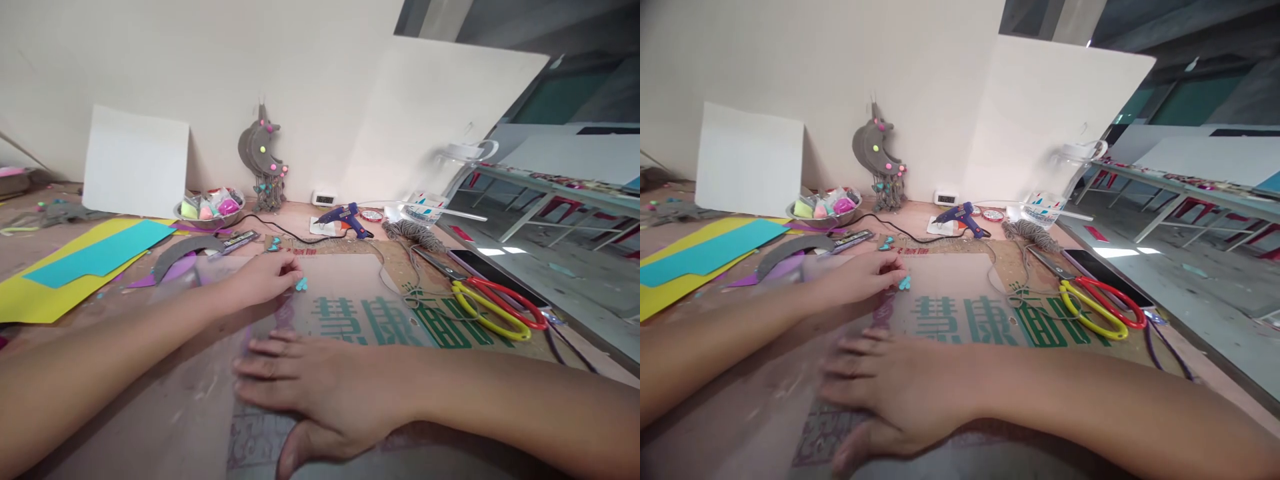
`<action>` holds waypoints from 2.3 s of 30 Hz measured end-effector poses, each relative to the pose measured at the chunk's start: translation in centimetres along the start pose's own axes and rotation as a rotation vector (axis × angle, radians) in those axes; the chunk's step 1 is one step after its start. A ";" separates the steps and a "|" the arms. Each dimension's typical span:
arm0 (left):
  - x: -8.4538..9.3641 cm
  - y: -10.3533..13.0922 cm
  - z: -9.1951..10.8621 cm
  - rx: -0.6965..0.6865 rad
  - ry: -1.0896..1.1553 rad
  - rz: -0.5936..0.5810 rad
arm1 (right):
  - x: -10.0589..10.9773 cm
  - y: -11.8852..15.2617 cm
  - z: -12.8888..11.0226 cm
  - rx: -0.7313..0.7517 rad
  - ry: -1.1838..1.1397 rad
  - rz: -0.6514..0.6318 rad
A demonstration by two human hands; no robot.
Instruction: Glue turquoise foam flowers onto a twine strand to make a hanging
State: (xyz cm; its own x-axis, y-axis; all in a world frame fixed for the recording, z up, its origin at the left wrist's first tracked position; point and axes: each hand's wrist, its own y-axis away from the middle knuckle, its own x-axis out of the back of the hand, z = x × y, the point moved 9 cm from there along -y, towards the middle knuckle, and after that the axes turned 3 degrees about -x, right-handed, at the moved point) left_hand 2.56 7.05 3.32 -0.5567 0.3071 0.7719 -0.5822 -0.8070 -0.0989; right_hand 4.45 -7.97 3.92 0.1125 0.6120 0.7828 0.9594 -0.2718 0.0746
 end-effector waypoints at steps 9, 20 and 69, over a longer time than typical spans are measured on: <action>0.0 -0.3 -0.4 -0.058 -0.015 0.036 | 3.8 2.6 2.1 -0.153 -0.265 0.162; 0.2 0.4 1.4 -0.045 0.095 0.045 | 10.0 9.6 7.9 -0.502 -0.289 0.614; -1.3 0.4 0.6 0.045 0.362 0.136 | 11.9 8.9 12.4 -0.604 0.001 0.860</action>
State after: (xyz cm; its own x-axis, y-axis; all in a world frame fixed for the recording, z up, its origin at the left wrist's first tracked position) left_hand 3.42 6.02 2.67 -0.8049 0.3470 0.4813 -0.4663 -0.8716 -0.1514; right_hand 17.49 6.08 6.23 0.6946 0.0361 0.7185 0.2678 -0.9399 -0.2116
